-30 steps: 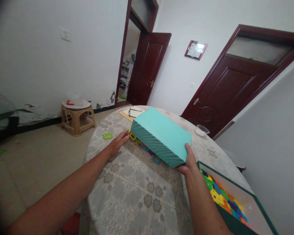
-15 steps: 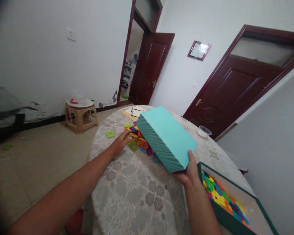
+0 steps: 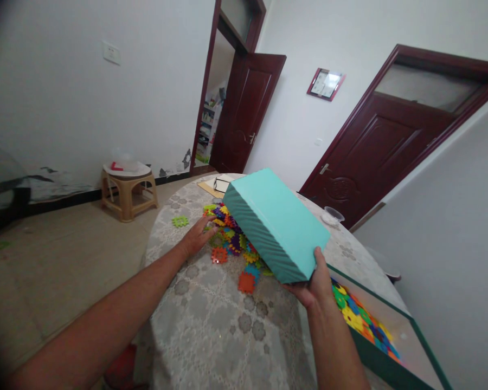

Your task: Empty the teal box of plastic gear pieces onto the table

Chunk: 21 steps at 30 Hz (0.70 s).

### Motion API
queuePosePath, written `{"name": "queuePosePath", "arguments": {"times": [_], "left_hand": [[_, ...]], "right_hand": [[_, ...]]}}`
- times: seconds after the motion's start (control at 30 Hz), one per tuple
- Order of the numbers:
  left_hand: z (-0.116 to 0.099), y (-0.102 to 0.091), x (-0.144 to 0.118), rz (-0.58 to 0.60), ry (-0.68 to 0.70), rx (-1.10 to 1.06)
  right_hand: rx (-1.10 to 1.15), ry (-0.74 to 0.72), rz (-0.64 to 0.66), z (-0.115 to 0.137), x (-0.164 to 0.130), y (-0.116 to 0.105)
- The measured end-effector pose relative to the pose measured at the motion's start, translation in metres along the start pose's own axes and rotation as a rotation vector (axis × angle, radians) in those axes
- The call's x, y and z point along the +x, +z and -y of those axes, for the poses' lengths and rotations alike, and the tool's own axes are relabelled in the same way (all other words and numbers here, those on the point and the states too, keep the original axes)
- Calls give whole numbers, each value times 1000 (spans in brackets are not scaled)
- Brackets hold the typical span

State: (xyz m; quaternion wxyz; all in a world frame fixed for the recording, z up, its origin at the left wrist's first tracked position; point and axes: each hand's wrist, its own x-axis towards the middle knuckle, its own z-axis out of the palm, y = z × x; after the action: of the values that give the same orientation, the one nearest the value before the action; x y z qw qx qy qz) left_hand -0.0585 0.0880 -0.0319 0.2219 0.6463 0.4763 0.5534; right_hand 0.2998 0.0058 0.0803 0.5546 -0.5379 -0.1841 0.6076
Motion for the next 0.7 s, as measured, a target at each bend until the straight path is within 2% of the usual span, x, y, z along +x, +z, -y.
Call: {"name": "queuePosePath", "arguments": {"times": [0.13, 0.33, 0.7], "left_hand": [[-1, 0, 0, 9, 0, 10], [-1, 1, 1, 26, 22, 12], [2, 1, 3, 38, 4, 4]], "right_hand": [[-6, -14, -8, 7, -1, -2], [-30, -62, 79, 11, 0, -7], [52, -181, 8, 39, -26, 5]]}}
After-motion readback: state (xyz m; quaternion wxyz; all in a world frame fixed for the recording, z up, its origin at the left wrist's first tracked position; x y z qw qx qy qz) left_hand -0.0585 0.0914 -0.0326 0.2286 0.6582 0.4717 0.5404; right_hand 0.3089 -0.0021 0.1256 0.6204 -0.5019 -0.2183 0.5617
